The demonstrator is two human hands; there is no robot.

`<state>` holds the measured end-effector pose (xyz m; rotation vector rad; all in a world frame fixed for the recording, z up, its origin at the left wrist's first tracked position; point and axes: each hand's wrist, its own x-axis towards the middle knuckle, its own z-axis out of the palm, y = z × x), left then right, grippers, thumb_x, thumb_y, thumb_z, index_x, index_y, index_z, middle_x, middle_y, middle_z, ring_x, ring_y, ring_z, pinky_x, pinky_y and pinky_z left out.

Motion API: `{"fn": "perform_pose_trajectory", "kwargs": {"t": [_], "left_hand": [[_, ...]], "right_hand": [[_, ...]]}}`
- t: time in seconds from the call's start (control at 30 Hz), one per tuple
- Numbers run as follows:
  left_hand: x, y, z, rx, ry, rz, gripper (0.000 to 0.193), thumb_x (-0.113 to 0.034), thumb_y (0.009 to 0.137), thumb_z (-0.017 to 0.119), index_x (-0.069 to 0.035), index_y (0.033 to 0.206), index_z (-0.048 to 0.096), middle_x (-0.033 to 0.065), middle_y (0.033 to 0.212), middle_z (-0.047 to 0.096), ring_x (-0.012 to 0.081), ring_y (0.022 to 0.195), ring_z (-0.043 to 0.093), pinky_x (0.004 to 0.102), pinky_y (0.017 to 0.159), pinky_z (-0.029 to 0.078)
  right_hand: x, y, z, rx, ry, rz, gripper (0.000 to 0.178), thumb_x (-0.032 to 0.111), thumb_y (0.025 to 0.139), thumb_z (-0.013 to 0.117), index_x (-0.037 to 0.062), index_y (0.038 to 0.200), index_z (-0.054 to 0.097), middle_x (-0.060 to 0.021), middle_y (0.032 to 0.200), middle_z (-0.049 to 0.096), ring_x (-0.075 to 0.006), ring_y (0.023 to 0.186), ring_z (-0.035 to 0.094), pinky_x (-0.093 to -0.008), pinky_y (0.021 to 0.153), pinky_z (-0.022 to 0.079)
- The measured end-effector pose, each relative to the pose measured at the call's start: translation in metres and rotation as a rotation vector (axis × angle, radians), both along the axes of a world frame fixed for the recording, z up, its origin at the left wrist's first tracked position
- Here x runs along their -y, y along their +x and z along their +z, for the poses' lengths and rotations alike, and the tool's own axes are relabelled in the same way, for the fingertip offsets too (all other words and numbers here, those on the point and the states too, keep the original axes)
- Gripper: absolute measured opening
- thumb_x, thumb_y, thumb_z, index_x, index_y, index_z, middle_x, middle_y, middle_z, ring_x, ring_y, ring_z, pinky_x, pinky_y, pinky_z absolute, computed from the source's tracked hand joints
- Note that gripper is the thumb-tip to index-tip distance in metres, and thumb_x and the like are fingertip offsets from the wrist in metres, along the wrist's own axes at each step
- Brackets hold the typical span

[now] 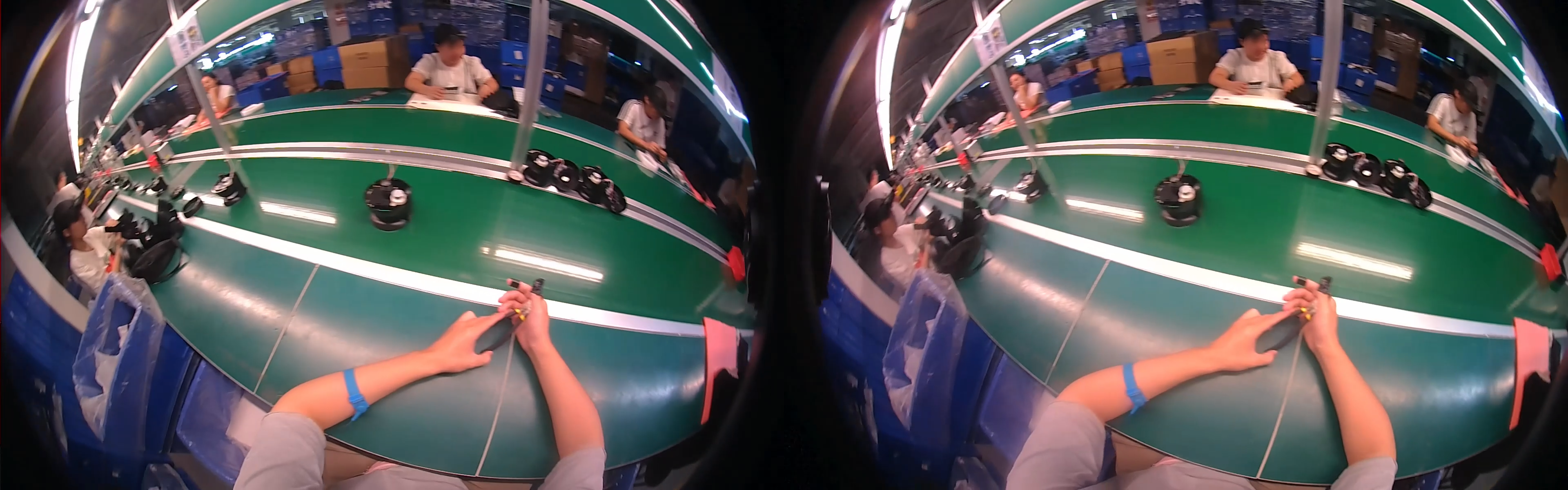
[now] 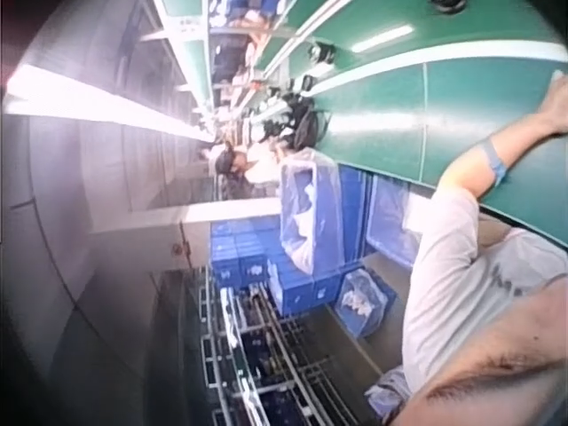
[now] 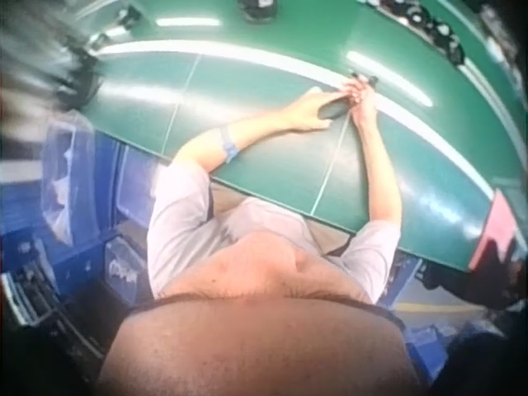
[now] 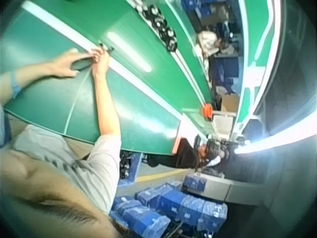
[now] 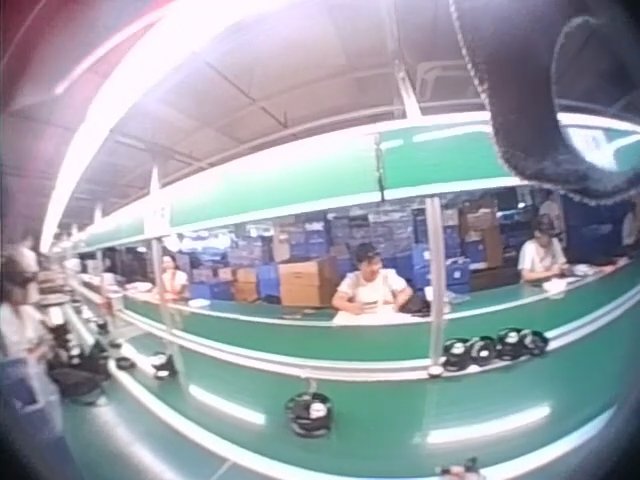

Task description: Assembling, cutting wires, and inspecting lighting fixture components on an assembly line.

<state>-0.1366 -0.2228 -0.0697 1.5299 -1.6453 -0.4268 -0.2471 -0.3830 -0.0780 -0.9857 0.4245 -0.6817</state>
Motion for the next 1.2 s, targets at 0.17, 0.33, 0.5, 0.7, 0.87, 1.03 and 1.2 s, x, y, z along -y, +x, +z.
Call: {"fn": "perform_pose_trajectory", "kwargs": {"t": [0.17,0.33,0.5,0.7,0.87,1.03,1.2], "left_hand": [[-0.003,-0.001,0.005,-0.004,0.026,-0.022,0.084,-0.013,0.068,0.068,-0.005,0.144,0.034,0.0139,0.124,0.057,0.03,0.092,0.047,0.0372,0.091,0.043],[-0.008,0.002,0.009,0.014,0.033,-0.03,0.082,-0.015,0.069,0.068,-0.005,0.143,0.035,0.0143,0.125,0.056,0.0303,0.093,0.048,0.0376,0.091,0.042],[-0.005,0.003,0.004,0.033,0.019,-0.021,0.082,-0.017,0.069,0.069,-0.006,0.143,0.035,0.0154,0.128,0.053,0.0312,0.097,0.048,0.0386,0.092,0.042],[-0.01,0.002,0.01,0.038,0.052,-0.034,0.081,-0.018,0.071,0.068,-0.004,0.142,0.033,0.0173,0.12,0.054,0.0327,0.102,0.047,0.0401,0.095,0.041],[-0.011,0.002,0.008,0.034,0.012,-0.042,0.081,-0.019,0.072,0.069,-0.004,0.143,0.032,0.0178,0.118,0.053,0.0336,0.104,0.047,0.0404,0.095,0.041],[-0.012,0.002,0.012,0.045,0.035,-0.053,0.082,-0.021,0.073,0.07,-0.004,0.143,0.03,0.0178,0.12,0.052,0.0341,0.106,0.047,0.0408,0.096,0.04],[-0.012,0.002,0.013,0.06,0.027,-0.062,0.085,-0.021,0.073,0.07,-0.003,0.144,0.027,0.0183,0.124,0.05,0.0327,0.109,0.046,0.039,0.098,0.04]], "right_hand": [[-0.003,0.0,0.006,0.007,-0.01,-0.004,0.039,0.029,0.1,0.036,-0.0037,0.115,0.053,-0.015,0.083,0.066,-0.0193,0.068,0.065,-0.0283,0.063,0.052],[-0.009,0.001,0.003,0.022,-0.028,-0.027,0.041,0.03,0.1,0.036,-0.0033,0.114,0.054,-0.0154,0.083,0.066,-0.0191,0.067,0.064,-0.0274,0.063,0.051],[-0.009,0.003,0.008,-0.014,-0.035,-0.027,0.042,0.027,0.101,0.028,-0.0035,0.115,0.053,-0.0148,0.083,0.065,-0.018,0.067,0.064,-0.0264,0.061,0.05],[-0.008,0.003,0.003,-0.008,-0.051,-0.047,0.043,0.029,0.101,0.028,-0.0035,0.115,0.053,-0.0144,0.082,0.064,-0.0179,0.067,0.064,-0.0267,0.061,0.05],[-0.011,0.003,0.003,-0.017,-0.042,-0.05,0.043,0.028,0.101,0.027,-0.003,0.115,0.053,-0.014,0.082,0.064,-0.0177,0.067,0.063,-0.0264,0.061,0.05],[-0.013,0.003,0.007,-0.016,-0.039,-0.058,0.04,0.026,0.1,0.031,-0.0036,0.113,0.054,-0.0145,0.081,0.065,-0.0181,0.066,0.064,-0.0263,0.06,0.05],[-0.014,0.003,0.009,-0.02,-0.037,-0.07,0.038,0.025,0.098,0.034,-0.0046,0.112,0.054,-0.0151,0.081,0.066,-0.0185,0.066,0.064,-0.0262,0.059,0.051]]}}
